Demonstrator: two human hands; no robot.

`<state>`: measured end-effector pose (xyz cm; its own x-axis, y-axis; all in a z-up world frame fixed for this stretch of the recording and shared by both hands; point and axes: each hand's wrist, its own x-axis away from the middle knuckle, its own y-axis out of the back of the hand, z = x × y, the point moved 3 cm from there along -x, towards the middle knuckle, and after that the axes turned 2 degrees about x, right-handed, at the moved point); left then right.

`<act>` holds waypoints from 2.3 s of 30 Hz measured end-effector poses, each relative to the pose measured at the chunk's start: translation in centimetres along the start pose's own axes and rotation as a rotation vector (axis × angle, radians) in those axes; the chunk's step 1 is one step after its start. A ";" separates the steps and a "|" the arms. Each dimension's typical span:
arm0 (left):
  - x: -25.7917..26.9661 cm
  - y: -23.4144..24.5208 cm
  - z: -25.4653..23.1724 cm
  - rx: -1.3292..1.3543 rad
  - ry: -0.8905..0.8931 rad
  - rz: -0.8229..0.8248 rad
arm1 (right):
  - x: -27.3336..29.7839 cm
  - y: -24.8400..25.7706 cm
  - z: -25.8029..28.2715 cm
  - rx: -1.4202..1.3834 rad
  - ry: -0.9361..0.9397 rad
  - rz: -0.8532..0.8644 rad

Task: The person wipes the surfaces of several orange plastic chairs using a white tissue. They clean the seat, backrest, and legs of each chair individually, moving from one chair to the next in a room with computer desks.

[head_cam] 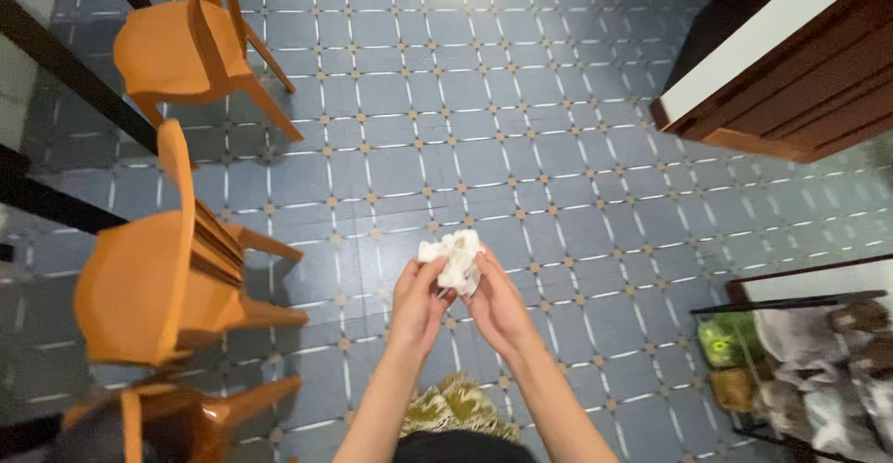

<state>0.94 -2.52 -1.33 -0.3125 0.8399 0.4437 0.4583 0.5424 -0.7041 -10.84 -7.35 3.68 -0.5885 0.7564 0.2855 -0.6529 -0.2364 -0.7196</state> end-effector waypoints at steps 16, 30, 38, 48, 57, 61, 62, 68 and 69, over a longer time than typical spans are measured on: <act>-38.0 -11.8 -22.5 0.014 -0.223 -0.119 | -47.6 -7.9 11.6 -0.101 -0.172 0.066; -69.6 -15.0 -47.3 0.073 -0.389 -0.082 | -87.9 -22.2 14.6 0.002 -0.288 0.245; -87.8 -17.7 -61.8 0.075 -0.360 -0.068 | -109.0 -29.1 17.8 -0.075 -0.203 0.226; -114.0 -19.2 -74.4 0.039 -0.334 -0.154 | -137.2 -33.9 21.2 -0.103 -0.192 0.375; -132.8 -24.3 -87.4 -0.037 -0.386 -0.368 | -158.8 -42.6 27.3 0.015 -0.212 0.318; -143.2 -25.5 -91.3 0.014 -0.408 -0.321 | -169.8 -43.6 29.9 0.063 -0.244 0.292; -146.1 -25.3 -92.3 0.020 -0.417 -0.310 | -172.7 -44.0 30.3 0.030 -0.228 0.310; -162.9 -25.7 -102.6 0.131 -0.386 -0.236 | -190.5 -49.9 33.2 -0.041 -0.298 0.312; -165.6 -26.3 -104.9 0.140 -0.380 -0.240 | -193.9 -51.1 33.8 -0.059 -0.318 0.316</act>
<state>127.94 -154.08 1.89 -0.6905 0.6111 0.3871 0.2271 0.6912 -0.6860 120.52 -162.57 6.49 -0.8780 0.4254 0.2194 -0.3946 -0.3838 -0.8349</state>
